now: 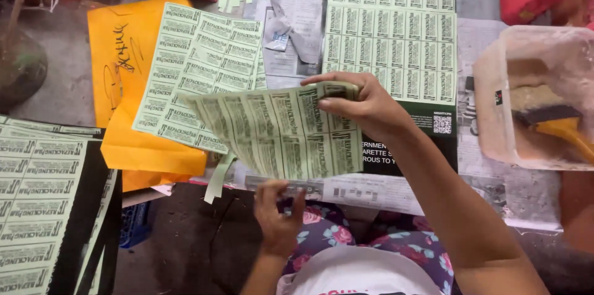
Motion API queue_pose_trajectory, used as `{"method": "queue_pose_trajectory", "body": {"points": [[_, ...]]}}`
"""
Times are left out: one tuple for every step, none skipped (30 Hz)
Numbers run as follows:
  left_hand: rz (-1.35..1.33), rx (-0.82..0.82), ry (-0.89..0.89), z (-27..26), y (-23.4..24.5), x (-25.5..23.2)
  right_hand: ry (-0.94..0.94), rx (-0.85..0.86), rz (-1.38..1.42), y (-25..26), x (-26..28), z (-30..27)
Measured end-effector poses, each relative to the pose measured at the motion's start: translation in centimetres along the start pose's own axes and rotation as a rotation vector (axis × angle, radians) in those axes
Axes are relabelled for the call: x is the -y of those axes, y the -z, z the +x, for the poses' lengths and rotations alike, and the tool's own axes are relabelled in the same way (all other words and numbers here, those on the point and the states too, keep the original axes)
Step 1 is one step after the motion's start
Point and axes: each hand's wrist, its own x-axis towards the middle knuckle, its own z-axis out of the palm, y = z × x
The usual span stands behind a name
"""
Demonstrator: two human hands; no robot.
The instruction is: Applying glue to a large poster board and sticking sheets of labels onto it in an organized manner.
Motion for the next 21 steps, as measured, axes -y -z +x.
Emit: {"method": "queue_pose_trajectory", "body": {"points": [[0.001, -0.003, 0.001, -0.1, 0.4, -0.5, 0.0, 0.003, -0.001, 0.1, 0.7, -0.5], [-0.326, -0.054, 0.512, -0.2, 0.9, -0.9, 0.046, -0.007, 0.014, 0.2, 1.3, -1.0], [-0.657, -0.101, 1.023, -0.4, 1.3, -1.4, 0.092, -0.021, 0.028, 0.3, 2.0, -1.6], [-0.658, -0.1, 1.024, 1.8, 3.0, -1.9, 0.091, -0.021, 0.026, 1.1, 2.2, -2.3], [-0.945, -0.214, 1.176, 4.1, 4.7, -2.4, 0.064, -0.026, 0.047, 1.9, 2.3, -3.2], [-1.235, -0.333, 1.318, 6.4, 6.2, -2.9, 0.036, -0.031, 0.067, 2.8, 2.6, -4.0], [-1.239, -0.316, 1.319, 7.3, 6.7, -1.9, 0.043, -0.045, 0.063, 2.5, 2.8, -5.2], [-1.205, -0.152, 1.14, 8.2, 7.0, -0.9, 0.016, -0.109, 0.029, 2.4, 3.1, -6.4], [-1.154, 0.009, 0.975, 8.5, 7.6, -0.1, -0.026, -0.182, 0.005, 2.1, 2.9, -8.3], [-1.15, 0.029, 0.991, 8.9, 8.2, 0.8, -0.033, -0.205, 0.01, 3.8, 1.5, -9.2], [-1.071, 0.249, 0.726, 9.5, 8.9, 1.8, -0.034, -0.239, -0.004, 5.4, 0.2, -9.9], [-0.981, 0.458, 0.456, 10.2, 9.6, 2.7, -0.036, -0.273, -0.019, 7.0, -1.1, -10.6], [-0.985, 0.473, 0.457, 9.6, 9.1, 5.5, -0.034, -0.288, -0.018, 8.0, -1.6, -11.2], [-1.093, 0.519, 0.547, 9.0, 8.6, 8.2, -0.03, -0.303, -0.013, 8.9, -2.0, -11.9], [-1.201, 0.562, 0.638, 8.5, 8.0, 11.0, -0.024, -0.318, -0.012, 9.9, -2.3, -12.4], [-1.206, 0.577, 0.638, 9.4, 6.8, 7.9, -0.021, -0.332, -0.013, 10.2, -1.9, -13.0], [-1.059, 0.568, 0.751, 10.2, 5.9, 4.7, -0.028, -0.353, -0.005, 10.4, -1.5, -13.4], [-0.909, 0.558, 0.859, 11.1, 5.0, 1.6, -0.035, -0.374, 0.004, 10.6, -1.1, -13.8], [-0.909, 0.56, 0.857, 10.6, 4.1, 1.0, -0.033, -0.376, 0.005, 11.1, -1.2, -14.1], [-0.83, 0.495, 0.777, 10.3, 3.3, 0.5, -0.04, -0.389, 0.002, 11.5, -1.3, -14.4], [-0.748, 0.427, 0.698, 9.8, 2.6, 0.0, -0.049, -0.398, 0.001, 11.8, -1.4, -14.5]]}}
